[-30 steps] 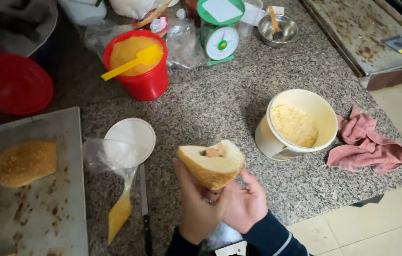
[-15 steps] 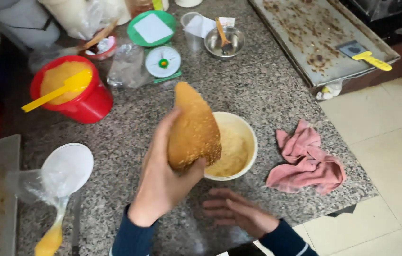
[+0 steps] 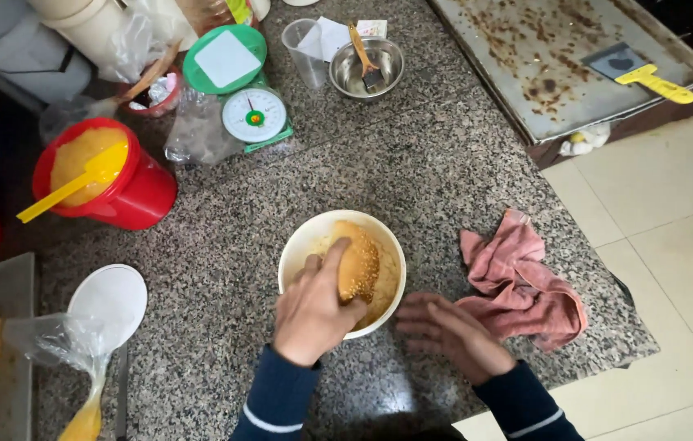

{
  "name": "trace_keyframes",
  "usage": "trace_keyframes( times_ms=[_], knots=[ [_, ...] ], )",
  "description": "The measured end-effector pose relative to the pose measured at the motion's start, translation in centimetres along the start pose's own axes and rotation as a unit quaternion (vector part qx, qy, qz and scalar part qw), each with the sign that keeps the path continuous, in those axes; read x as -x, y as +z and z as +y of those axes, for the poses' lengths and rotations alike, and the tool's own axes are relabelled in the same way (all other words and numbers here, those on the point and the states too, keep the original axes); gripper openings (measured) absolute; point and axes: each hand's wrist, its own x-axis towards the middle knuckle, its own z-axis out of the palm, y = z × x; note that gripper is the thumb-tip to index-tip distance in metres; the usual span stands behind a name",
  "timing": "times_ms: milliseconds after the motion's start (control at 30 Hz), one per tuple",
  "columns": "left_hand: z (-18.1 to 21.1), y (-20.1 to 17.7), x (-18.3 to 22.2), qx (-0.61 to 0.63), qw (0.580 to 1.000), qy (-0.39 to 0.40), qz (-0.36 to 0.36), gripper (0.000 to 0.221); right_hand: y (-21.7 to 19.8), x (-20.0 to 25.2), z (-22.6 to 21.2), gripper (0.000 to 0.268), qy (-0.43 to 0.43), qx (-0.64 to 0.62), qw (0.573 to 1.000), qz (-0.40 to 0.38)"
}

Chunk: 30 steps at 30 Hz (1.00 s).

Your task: The person is preparing bread rolls by cutting them open, squeezing a yellow filling inside, and then dipping the rolls in a bowl of shredded ingredients to coat them.

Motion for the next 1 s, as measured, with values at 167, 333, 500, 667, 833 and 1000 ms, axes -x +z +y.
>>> trace_keyframes(
  times_ms=[167,333,500,667,833,1000],
  knots=[
    [0.9,0.1,-1.8,-0.018,0.996,-0.051,-0.070,0.100,0.7,-0.6,-2.6,0.054,0.045,-0.008,0.997,0.064],
    [1.4,1.1,-3.8,-0.020,0.988,-0.113,-0.103,0.101,-0.6,-1.4,-2.3,0.050,0.011,-0.031,0.998,0.054],
    [2.1,-1.1,-1.6,-0.006,0.992,-0.099,-0.079,0.100,-0.6,-1.5,-2.7,0.052,0.015,-0.039,0.996,0.081],
    [-0.1,0.7,-3.6,-0.049,0.992,-0.071,-0.096,0.096,-0.7,-2.1,-1.7,0.045,0.015,-0.042,0.995,0.085],
    [-2.3,4.2,-5.3,-0.059,0.997,0.024,-0.040,0.104,-2.2,-1.5,-1.2,0.052,-0.004,-0.082,0.989,0.120],
    [1.8,-1.6,-1.7,-0.050,0.991,-0.034,-0.116,0.096,-1.9,-1.0,-1.8,0.047,-0.023,-0.094,0.989,0.114]
  ],
)
